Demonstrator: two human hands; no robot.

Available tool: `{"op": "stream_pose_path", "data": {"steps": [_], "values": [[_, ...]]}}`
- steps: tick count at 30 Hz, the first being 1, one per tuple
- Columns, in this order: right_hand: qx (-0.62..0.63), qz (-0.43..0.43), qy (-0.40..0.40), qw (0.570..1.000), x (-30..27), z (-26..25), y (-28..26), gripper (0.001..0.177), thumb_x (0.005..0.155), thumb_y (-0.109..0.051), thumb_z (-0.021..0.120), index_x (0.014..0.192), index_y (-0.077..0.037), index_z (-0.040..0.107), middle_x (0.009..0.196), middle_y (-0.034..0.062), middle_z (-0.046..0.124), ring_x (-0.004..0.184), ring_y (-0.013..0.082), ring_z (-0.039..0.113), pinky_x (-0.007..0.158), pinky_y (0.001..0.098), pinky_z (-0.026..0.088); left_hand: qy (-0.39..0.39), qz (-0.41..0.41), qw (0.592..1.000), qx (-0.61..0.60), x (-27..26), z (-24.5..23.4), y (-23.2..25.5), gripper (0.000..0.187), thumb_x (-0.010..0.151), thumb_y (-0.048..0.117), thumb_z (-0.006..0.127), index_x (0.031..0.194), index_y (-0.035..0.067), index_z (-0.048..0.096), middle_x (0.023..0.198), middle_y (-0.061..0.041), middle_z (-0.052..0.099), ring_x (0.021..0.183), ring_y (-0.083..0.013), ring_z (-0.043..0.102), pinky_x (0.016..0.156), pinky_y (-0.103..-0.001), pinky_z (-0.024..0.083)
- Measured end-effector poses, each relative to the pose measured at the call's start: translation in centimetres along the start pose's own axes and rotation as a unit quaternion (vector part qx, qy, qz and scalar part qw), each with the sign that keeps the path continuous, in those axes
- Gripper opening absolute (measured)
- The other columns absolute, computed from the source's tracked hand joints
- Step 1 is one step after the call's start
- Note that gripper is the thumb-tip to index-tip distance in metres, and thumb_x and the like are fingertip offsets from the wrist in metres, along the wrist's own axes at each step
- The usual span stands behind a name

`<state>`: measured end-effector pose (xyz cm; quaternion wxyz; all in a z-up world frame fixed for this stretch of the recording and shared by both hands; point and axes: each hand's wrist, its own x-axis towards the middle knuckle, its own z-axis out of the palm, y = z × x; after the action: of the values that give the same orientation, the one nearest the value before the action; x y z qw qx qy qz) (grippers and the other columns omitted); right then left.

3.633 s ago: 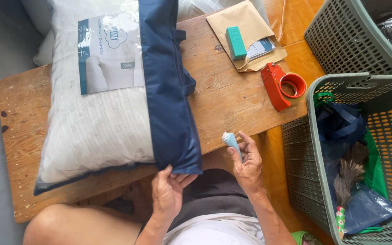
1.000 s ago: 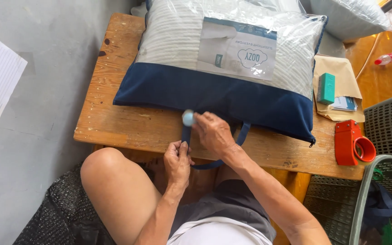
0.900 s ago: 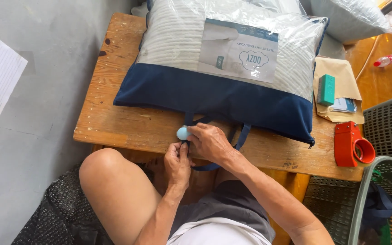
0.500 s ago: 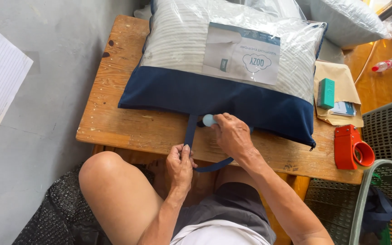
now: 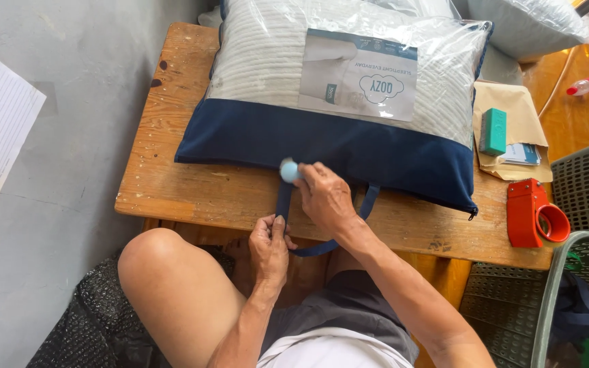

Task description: The person uses a small brush to clean the surface of a blue pillow placed on a wooden table. They systematically brush the fabric, seams, and handles, then flip the pillow to clean the other side.

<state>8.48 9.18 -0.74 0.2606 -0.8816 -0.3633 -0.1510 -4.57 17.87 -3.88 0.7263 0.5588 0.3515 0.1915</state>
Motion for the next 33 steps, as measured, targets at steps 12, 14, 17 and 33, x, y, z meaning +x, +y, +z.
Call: {"op": "stream_pose_path", "data": {"steps": [12, 14, 17, 33], "values": [[0.057, 0.01, -0.113, 0.992, -0.9, -1.7, -1.0, 0.014, 0.091, -0.021, 0.071, 0.101, -0.012, 0.07, 0.081, 0.0082, 0.067, 0.079, 0.031, 0.072, 0.069, 0.0414, 0.06, -0.025, -0.002, 1.0, 0.019, 0.3, -0.3, -0.2, 0.019, 0.101, 0.01, 0.056, 0.105, -0.003, 0.07, 0.062, -0.013, 0.065, 0.045, -0.0167, 0.063, 0.045, -0.029, 0.054], [0.116, 0.026, -0.216, 0.969, -1.3, -2.6, -1.7, 0.011, 0.089, -0.019, 0.07, 0.091, -0.009, 0.071, 0.077, 0.0128, 0.068, 0.077, 0.037, 0.072, 0.068, 0.0466, 0.06, -0.032, -0.002, 0.999, 0.034, 0.4, -0.6, -0.6, 0.02, 0.1, 0.009, 0.054, 0.105, -0.002, 0.071, 0.055, -0.012, 0.063, 0.045, -0.018, 0.064, 0.045, -0.029, 0.054], [0.156, 0.033, -0.155, 0.975, -0.7, -3.4, -1.7, 0.012, 0.088, -0.013, 0.072, 0.1, -0.009, 0.072, 0.081, 0.0128, 0.07, 0.083, 0.0369, 0.074, 0.07, 0.0443, 0.061, -0.037, -0.013, 0.999, 0.02, -0.1, -0.6, -0.3, 0.019, 0.099, 0.007, 0.055, 0.104, 0.0, 0.071, 0.059, -0.013, 0.067, 0.049, -0.0176, 0.067, 0.049, -0.027, 0.054], [0.167, 0.088, -0.285, 0.94, -1.8, -6.3, -3.5, 0.009, 0.09, -0.017, 0.069, 0.089, -0.009, 0.071, 0.081, 0.0121, 0.07, 0.085, 0.0344, 0.073, 0.072, 0.0448, 0.059, -0.043, -0.09, 0.992, -0.079, 1.0, -0.7, -1.2, 0.026, 0.095, -0.001, 0.061, 0.119, -0.004, 0.07, 0.096, -0.018, 0.078, 0.083, -0.0203, 0.075, 0.075, -0.038, 0.067]]}}
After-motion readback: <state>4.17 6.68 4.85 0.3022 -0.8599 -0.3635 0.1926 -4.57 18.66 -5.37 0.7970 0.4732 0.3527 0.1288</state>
